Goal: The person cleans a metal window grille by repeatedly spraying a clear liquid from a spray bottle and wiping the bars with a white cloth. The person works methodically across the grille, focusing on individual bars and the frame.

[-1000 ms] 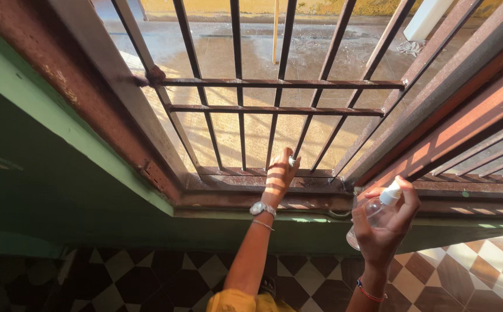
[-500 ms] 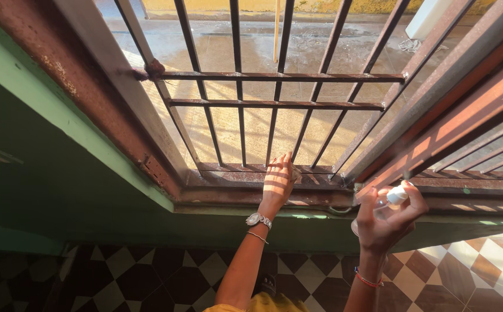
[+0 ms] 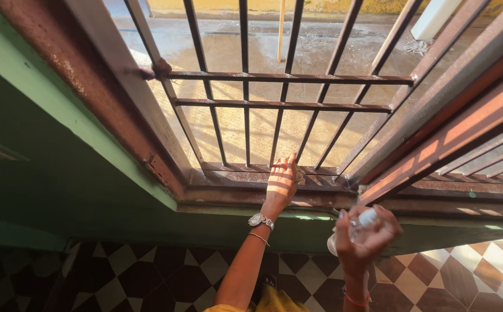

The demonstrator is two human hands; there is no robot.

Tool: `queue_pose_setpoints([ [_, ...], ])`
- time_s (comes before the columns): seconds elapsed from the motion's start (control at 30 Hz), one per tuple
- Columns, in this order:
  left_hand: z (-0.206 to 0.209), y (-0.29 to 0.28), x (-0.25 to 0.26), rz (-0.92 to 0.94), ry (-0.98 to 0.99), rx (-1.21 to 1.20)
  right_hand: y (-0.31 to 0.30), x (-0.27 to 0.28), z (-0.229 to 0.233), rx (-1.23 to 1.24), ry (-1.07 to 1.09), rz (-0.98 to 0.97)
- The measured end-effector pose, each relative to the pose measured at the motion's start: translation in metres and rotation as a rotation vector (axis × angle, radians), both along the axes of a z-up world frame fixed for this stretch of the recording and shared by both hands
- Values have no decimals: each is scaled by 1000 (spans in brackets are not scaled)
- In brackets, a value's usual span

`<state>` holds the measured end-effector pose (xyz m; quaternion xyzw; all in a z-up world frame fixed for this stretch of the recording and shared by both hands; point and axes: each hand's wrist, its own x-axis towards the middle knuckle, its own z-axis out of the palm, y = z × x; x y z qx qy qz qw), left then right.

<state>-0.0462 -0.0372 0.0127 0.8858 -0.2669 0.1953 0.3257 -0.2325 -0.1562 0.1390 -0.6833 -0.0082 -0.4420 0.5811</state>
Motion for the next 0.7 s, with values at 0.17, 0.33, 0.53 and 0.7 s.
queue_pose_setpoints([
  [0.17, 0, -3, 3, 10, 17, -2, 49, -40, -32, -27, 24, 47],
  [0.33, 2, 0, 1, -7, 32, 34, 47, -46, -35, -41, 170, -116],
  [0.53, -1, 1, 1, 0, 6, -7, 37, -58, -25, 55, 125, -120],
  [0.7, 3, 2, -1, -19, 1, -44, 39, -66, -25, 140, -4, -165],
])
